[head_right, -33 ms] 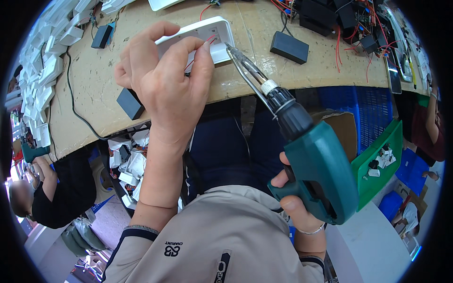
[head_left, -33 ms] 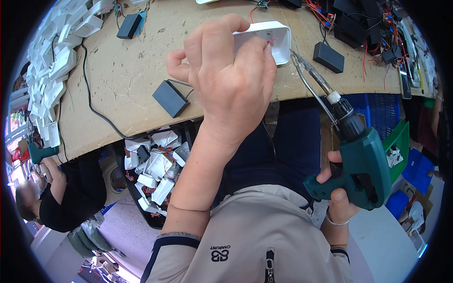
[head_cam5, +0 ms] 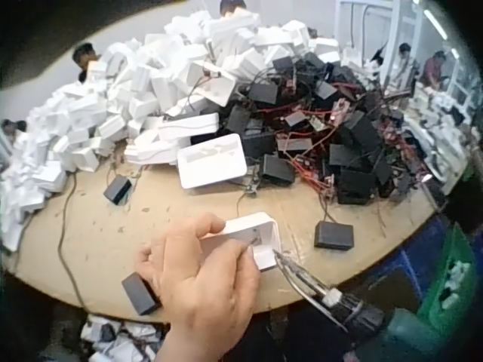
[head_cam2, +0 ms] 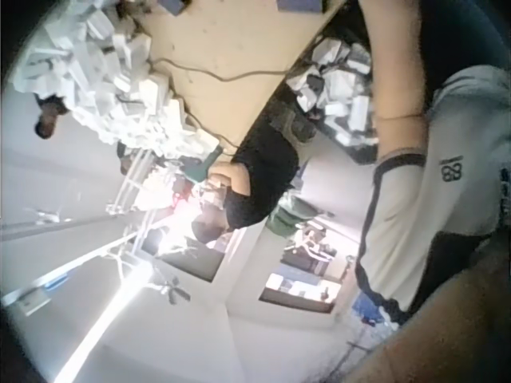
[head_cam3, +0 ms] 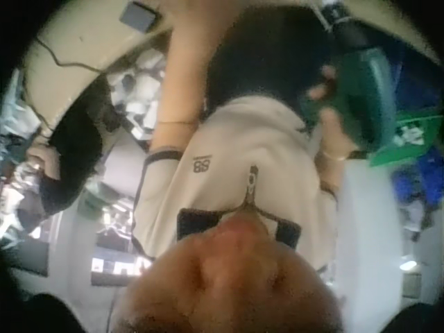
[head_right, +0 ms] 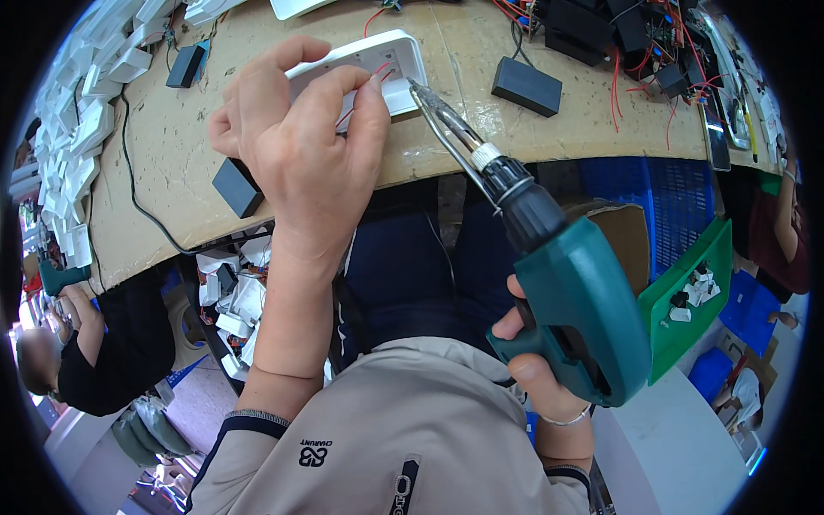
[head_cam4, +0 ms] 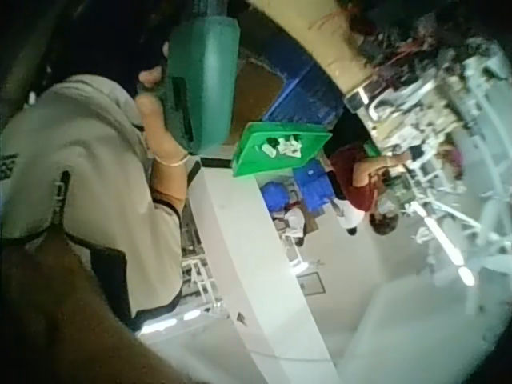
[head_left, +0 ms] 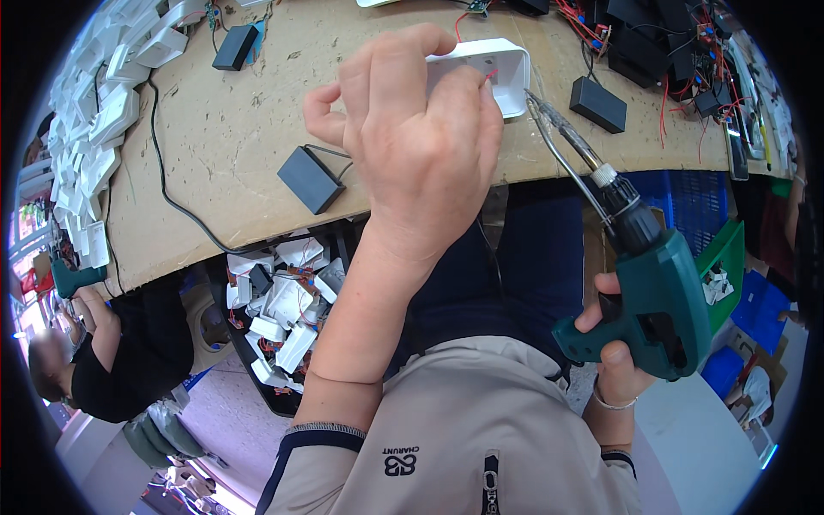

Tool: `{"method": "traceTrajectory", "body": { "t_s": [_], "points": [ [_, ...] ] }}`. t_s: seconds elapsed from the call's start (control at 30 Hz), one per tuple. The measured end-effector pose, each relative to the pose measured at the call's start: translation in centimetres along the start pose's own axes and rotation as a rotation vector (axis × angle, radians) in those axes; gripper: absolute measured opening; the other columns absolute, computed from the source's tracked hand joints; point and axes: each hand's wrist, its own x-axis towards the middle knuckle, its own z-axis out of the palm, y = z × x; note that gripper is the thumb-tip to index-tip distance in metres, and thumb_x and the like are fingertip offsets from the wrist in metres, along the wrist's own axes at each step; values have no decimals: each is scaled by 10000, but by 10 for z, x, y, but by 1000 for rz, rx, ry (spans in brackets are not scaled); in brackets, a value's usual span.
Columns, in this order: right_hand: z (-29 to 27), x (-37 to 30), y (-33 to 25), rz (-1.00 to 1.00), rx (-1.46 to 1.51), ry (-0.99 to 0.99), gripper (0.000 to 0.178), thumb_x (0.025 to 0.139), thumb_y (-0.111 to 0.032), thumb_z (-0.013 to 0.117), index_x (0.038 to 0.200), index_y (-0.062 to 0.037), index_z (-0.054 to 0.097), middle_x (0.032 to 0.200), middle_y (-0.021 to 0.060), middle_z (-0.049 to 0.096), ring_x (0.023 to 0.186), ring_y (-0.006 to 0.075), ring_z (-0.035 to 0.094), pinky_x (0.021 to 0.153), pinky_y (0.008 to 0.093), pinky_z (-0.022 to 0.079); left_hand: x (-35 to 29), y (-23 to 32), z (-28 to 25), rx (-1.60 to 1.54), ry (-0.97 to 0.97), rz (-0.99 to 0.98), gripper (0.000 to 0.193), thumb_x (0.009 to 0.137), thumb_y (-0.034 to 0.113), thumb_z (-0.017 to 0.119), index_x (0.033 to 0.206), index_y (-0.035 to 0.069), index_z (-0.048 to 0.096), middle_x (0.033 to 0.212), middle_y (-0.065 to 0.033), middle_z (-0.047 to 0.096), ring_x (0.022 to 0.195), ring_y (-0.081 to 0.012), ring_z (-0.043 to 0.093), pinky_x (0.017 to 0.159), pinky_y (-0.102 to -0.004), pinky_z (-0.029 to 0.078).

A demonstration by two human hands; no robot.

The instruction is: The recorder uses a glue gun to secure electronic components inside plastic housing units at a manual workstation.

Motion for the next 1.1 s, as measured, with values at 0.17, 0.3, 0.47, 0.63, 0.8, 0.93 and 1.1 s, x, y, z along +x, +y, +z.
{"method": "traceTrajectory", "body": {
  "t_s": [0.17, 0.3, 0.47, 0.63, 0.8, 0.93, 1.1],
  "points": [
    [7, 6, -1, 13, -22, 3, 666, 708, -335, 743, 1146, 82, 464, 1015, 204, 586, 676, 172, 595, 589, 260, 482, 0, -3, 6, 26, -62, 19, 36, 638, 114, 664, 668, 97, 656, 879, 11, 589, 825, -146, 521, 789, -361, 244],
    [11, 12, -3, 39, -59, -5, 651, 708, -338, 737, 1131, 85, 479, 1008, 203, 586, 672, 169, 593, 595, 262, 482, 2, -2, 8, 21, -68, 4, 29, 637, 100, 659, 661, 84, 652, 873, 13, 585, 830, -144, 521, 797, -356, 247],
    [14, 20, -3, 42, -85, -44, 641, 726, -326, 717, 1144, 92, 467, 1006, 199, 583, 674, 169, 590, 597, 265, 482, 3, -3, 9, 44, -86, 14, 26, 635, 77, 653, 660, 70, 649, 856, 10, 576, 836, -143, 514, 774, -353, 250],
    [15, 25, -2, 38, -81, -58, 649, 734, -303, 708, 1174, 93, 440, 1023, 205, 569, 687, 167, 586, 599, 265, 482, 10, 8, -1, 106, -156, 42, 31, 629, 76, 657, 657, 68, 646, 847, 10, 575, 817, -147, 514, 758, -350, 248],
    [16, 29, -2, 40, -84, -75, 632, 738, -269, 701, 1187, 86, 435, 1016, 204, 569, 686, 166, 582, 596, 267, 483, 9, 8, 0, 80, -149, 30, 36, 623, 75, 657, 655, 69, 644, 841, 11, 576, 802, -150, 515, 745, -349, 245],
    [16, 29, -3, 54, -88, -65, 630, 736, -239, 702, 1200, 84, 425, 1013, 203, 568, 685, 167, 579, 591, 266, 483, 10, 8, -1, 84, -157, 26, 38, 620, 76, 656, 655, 71, 643, 841, 12, 575, 807, -149, 512, 739, -353, 244],
    [16, 30, -2, 34, -79, -67, 627, 736, -225, 703, 1203, 83, 423, 1008, 202, 567, 682, 166, 574, 588, 263, 483, 10, 8, -1, 96, -159, 34, 38, 621, 77, 656, 656, 70, 642, 845, 10, 575, 814, -152, 511, 737, -355, 244]
  ]
}}
